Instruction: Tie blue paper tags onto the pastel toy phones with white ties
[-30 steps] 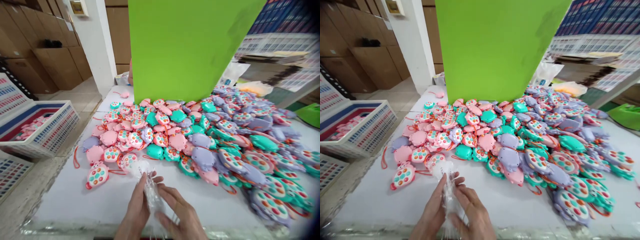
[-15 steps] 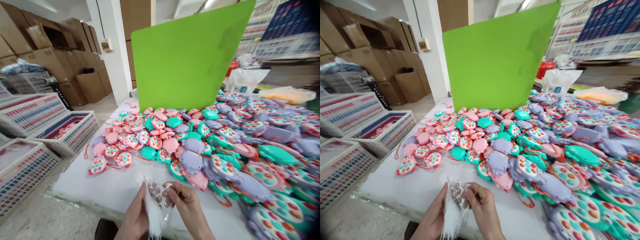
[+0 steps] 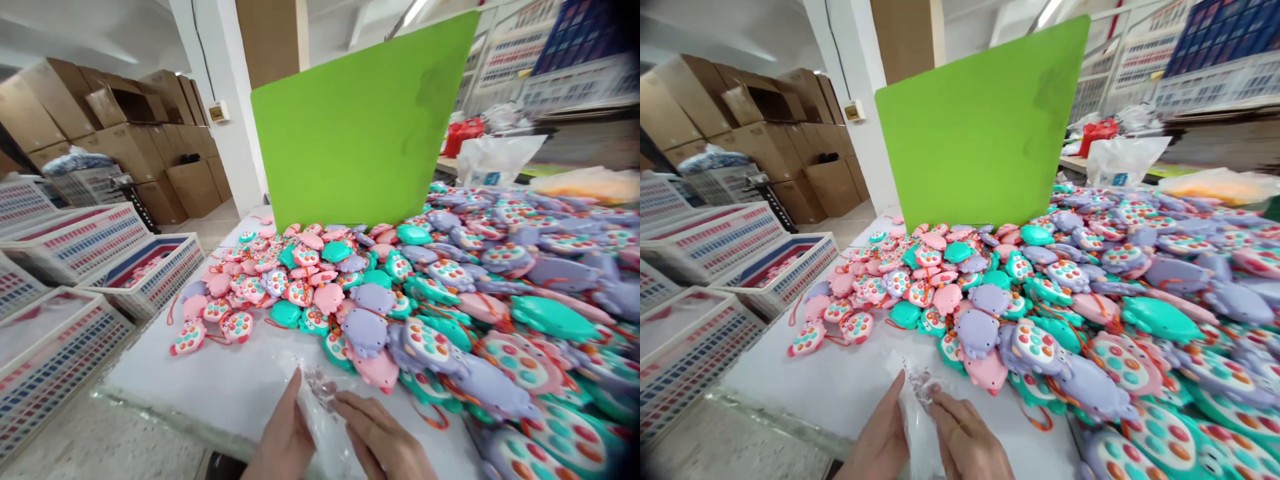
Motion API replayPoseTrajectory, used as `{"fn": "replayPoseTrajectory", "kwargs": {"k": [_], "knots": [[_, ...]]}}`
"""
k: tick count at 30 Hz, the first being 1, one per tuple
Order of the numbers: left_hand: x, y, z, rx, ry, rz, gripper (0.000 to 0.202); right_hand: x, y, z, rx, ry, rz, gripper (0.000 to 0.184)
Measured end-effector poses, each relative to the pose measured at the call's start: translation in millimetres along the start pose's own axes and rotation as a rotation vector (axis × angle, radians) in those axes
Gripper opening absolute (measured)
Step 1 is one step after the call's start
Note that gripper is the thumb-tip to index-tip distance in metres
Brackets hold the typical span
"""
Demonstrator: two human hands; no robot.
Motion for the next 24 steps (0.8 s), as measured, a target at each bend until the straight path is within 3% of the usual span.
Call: {"fn": "replayPoseTrajectory", "kwargs": {"k": [7, 12, 17, 21, 24], "knots": [[-0.4, -7, 7, 0.043, -0.036, 0.090, 0.028, -28, -4, 4, -0.217, -0.151, 0.164, 0.032], [5.3, -12, -7, 0.093, -0.001, 0.004, 0.028, -44, 5, 18, -0.303, -0.170, 0.236, 0.025], [20.6, -9, -31, 0.013, 0.059, -0.104, 0.028, -69, 25, 33, -0.258, -0.177, 0.182, 0.035], [39.9, -5, -42, 0.002, -0.026, -0.069, 0.030, -84, 39, 41, -0.237, -0.184, 0.195, 0.017], [47.1, -5, -45, 0.008, -0.075, -0.014, 0.028, -91, 46, 45, -0.265, -0.189, 0.251, 0.016]]}}
Point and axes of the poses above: each hand's wrist, its own y-axis towards the middle knuckle, its own x-axis out of the back of the hand, z = x × y, the point moved 2 cm from there along y, towards the middle knuckle
